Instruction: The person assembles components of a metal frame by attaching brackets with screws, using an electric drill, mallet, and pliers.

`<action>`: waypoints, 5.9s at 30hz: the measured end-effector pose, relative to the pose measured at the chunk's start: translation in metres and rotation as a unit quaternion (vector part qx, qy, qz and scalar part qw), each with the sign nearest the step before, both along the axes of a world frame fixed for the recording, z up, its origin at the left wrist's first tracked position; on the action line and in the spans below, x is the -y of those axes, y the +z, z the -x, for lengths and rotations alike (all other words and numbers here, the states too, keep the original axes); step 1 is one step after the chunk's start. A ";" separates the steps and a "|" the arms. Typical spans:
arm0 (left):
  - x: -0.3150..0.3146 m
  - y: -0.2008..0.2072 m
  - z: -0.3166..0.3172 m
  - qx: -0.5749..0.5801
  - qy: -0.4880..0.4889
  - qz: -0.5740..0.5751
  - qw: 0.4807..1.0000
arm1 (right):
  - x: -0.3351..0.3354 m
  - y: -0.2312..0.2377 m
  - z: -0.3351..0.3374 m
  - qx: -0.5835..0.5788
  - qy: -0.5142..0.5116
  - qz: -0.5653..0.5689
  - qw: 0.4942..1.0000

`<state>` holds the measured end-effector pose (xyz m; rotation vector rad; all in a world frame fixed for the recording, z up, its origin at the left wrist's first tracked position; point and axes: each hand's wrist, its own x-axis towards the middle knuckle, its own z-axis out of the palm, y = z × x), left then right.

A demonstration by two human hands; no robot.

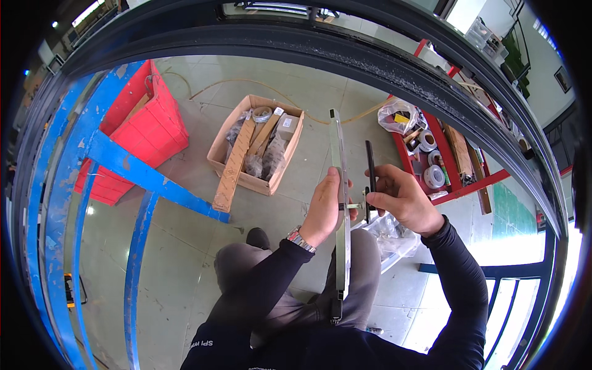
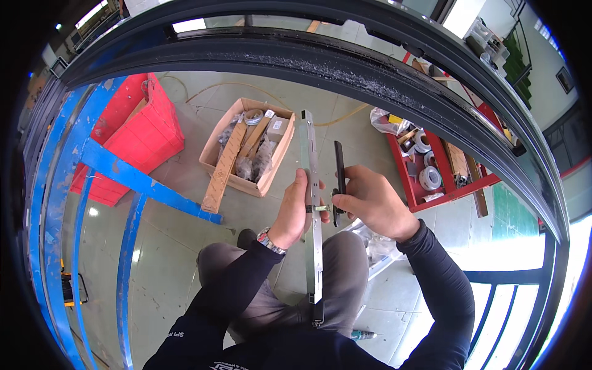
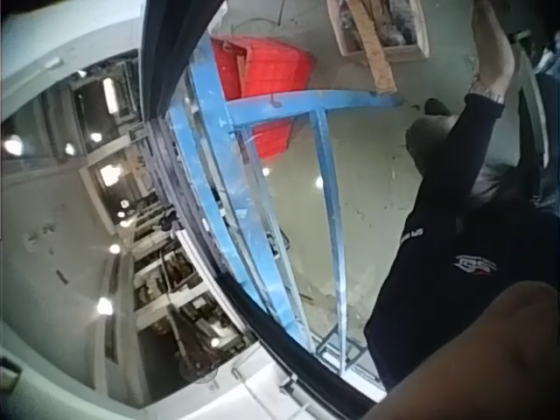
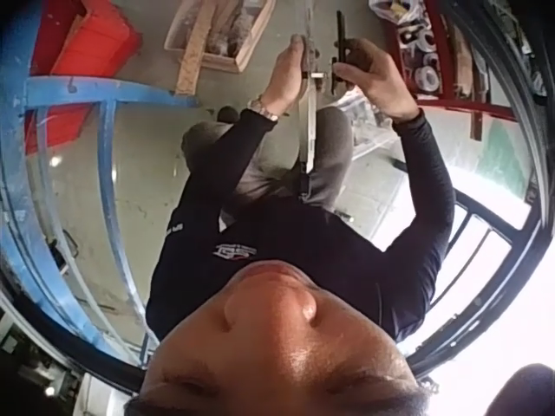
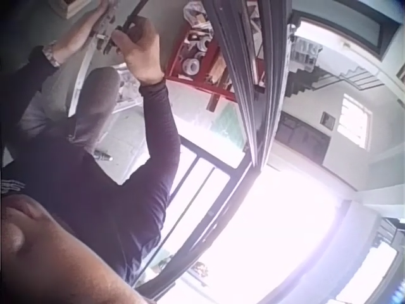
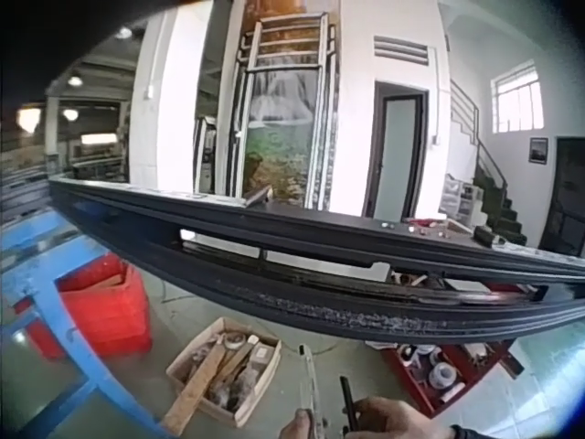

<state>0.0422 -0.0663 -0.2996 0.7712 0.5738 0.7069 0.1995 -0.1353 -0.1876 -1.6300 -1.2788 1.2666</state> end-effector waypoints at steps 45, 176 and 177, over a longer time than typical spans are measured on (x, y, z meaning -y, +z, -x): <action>0.009 -0.004 -0.008 0.023 0.037 -0.002 0.999 | 0.000 -0.028 0.000 0.054 -0.007 -0.114 0.992; 0.008 0.025 0.004 0.107 0.096 0.000 0.990 | -0.014 0.039 0.026 0.411 0.356 -0.381 0.748; 0.007 0.027 0.003 0.201 0.060 0.112 0.971 | -0.012 0.036 0.027 0.447 0.353 -0.403 0.716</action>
